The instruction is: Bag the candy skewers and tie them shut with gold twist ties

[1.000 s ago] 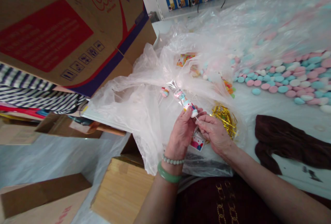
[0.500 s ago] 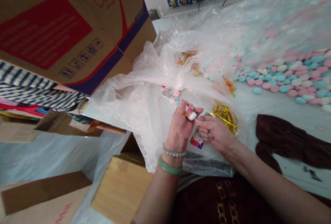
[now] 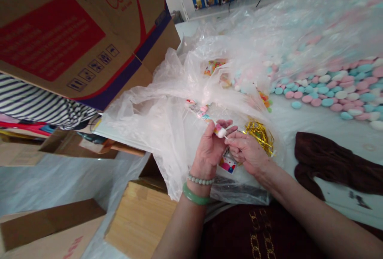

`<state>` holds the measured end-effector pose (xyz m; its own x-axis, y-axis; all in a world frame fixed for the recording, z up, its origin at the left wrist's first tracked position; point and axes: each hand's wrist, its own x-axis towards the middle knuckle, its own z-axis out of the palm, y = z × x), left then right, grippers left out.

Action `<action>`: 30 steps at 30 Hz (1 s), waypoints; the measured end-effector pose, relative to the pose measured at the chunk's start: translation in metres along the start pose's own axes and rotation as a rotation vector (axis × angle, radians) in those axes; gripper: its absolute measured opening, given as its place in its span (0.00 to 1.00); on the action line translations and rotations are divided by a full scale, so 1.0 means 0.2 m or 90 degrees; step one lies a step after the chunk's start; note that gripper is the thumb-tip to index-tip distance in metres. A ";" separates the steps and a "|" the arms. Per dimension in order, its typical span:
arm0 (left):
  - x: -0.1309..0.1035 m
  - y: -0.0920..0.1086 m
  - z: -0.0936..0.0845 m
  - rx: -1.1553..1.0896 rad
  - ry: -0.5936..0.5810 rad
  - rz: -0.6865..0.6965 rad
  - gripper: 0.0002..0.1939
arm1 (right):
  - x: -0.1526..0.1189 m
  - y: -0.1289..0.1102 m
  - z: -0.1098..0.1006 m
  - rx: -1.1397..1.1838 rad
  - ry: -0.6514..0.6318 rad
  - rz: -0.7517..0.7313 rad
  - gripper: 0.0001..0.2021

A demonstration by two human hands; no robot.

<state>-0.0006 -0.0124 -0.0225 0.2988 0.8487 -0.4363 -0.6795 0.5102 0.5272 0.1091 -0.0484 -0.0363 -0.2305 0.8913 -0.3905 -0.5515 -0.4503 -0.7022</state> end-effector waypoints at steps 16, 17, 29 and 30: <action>0.02 0.01 0.05 -0.038 0.114 0.167 0.16 | -0.01 0.01 -0.02 -0.387 0.060 -0.169 0.08; 0.02 -0.01 0.06 -0.034 0.108 0.170 0.17 | 0.00 0.02 -0.02 -0.378 0.066 -0.175 0.08; 0.00 0.05 -0.01 -0.013 0.025 0.060 0.11 | 0.01 -0.03 -0.06 0.054 -0.070 0.102 0.08; 0.00 0.05 -0.01 -0.007 0.012 0.065 0.10 | 0.01 -0.03 -0.07 0.050 -0.086 0.117 0.08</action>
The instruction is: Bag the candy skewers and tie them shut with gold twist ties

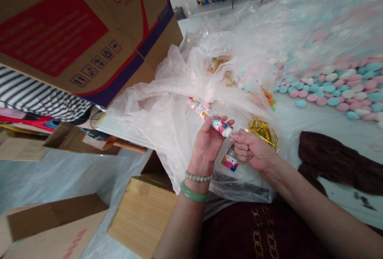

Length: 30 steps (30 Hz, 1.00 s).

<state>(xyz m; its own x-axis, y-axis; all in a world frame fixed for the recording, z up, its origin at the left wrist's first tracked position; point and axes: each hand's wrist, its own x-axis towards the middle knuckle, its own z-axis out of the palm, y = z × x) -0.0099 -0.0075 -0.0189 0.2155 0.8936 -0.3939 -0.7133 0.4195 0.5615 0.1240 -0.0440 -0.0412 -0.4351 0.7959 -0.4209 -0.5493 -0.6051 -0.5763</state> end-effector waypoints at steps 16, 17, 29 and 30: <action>-0.03 -0.07 0.04 0.103 0.093 0.124 0.10 | 0.02 -0.03 0.02 -0.538 0.260 -0.172 0.18; -0.03 -0.07 0.05 0.104 0.092 0.123 0.10 | 0.02 -0.03 0.02 -0.547 0.270 -0.167 0.18; -0.04 -0.15 0.08 0.128 0.041 0.124 0.13 | 0.02 0.00 0.05 -0.469 0.294 -0.239 0.18; -0.03 -0.14 0.08 0.120 0.040 0.120 0.14 | 0.01 0.00 0.06 -0.388 0.251 -0.214 0.18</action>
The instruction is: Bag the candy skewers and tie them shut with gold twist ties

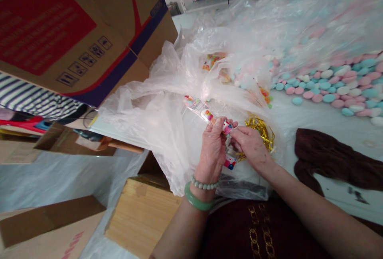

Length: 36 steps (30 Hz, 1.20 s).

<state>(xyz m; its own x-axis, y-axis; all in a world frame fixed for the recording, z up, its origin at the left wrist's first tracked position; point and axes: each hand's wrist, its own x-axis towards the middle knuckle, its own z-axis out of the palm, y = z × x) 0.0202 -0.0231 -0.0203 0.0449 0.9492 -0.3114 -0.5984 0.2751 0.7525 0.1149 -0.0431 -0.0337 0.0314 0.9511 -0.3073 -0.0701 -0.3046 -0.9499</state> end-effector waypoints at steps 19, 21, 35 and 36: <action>0.02 -0.04 -0.02 -0.030 0.090 -0.026 0.15 | 0.01 0.02 0.08 0.061 0.007 -0.034 0.07; 0.03 -0.01 -0.05 -0.053 0.078 -0.081 0.15 | 0.01 0.01 0.07 0.187 -0.037 0.054 0.08; 0.06 0.10 -0.08 -0.095 -0.004 -0.003 0.10 | -0.02 0.00 0.04 0.238 -0.120 0.103 0.13; 0.05 0.09 -0.07 -0.092 -0.005 -0.004 0.10 | -0.02 -0.01 0.04 0.225 -0.109 0.098 0.13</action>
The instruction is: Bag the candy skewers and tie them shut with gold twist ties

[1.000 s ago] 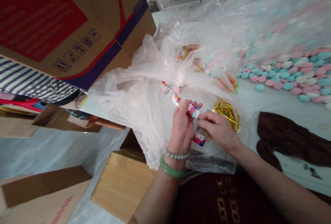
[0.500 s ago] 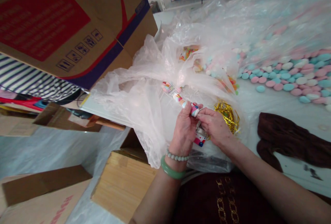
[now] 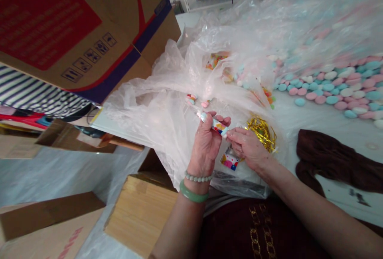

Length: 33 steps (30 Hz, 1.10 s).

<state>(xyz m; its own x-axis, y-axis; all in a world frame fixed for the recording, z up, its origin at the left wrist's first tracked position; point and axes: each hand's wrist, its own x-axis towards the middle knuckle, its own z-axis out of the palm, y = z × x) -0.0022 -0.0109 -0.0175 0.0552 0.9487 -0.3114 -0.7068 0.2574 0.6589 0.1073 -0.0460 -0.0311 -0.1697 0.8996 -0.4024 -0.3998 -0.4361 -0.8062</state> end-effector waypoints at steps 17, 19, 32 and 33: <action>-0.05 -0.09 0.05 0.104 -0.009 0.063 0.11 | 0.02 0.02 0.03 -0.004 0.062 0.014 0.13; -0.04 -0.09 0.04 0.089 0.024 0.044 0.11 | 0.01 0.01 0.02 -0.073 0.057 -0.046 0.13; -0.05 -0.04 0.08 0.031 0.089 -0.021 0.10 | 0.03 0.04 -0.02 -0.293 0.096 -0.136 0.14; -0.05 -0.04 0.08 0.025 0.091 -0.030 0.11 | 0.04 0.04 -0.02 -0.271 0.094 -0.122 0.14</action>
<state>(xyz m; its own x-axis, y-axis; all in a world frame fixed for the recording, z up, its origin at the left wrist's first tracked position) 0.0140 -0.0194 -0.0092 -0.0143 0.9003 -0.4351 -0.6776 0.3113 0.6663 0.1066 -0.0427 -0.0423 0.0131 0.9649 -0.2623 -0.0024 -0.2623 -0.9650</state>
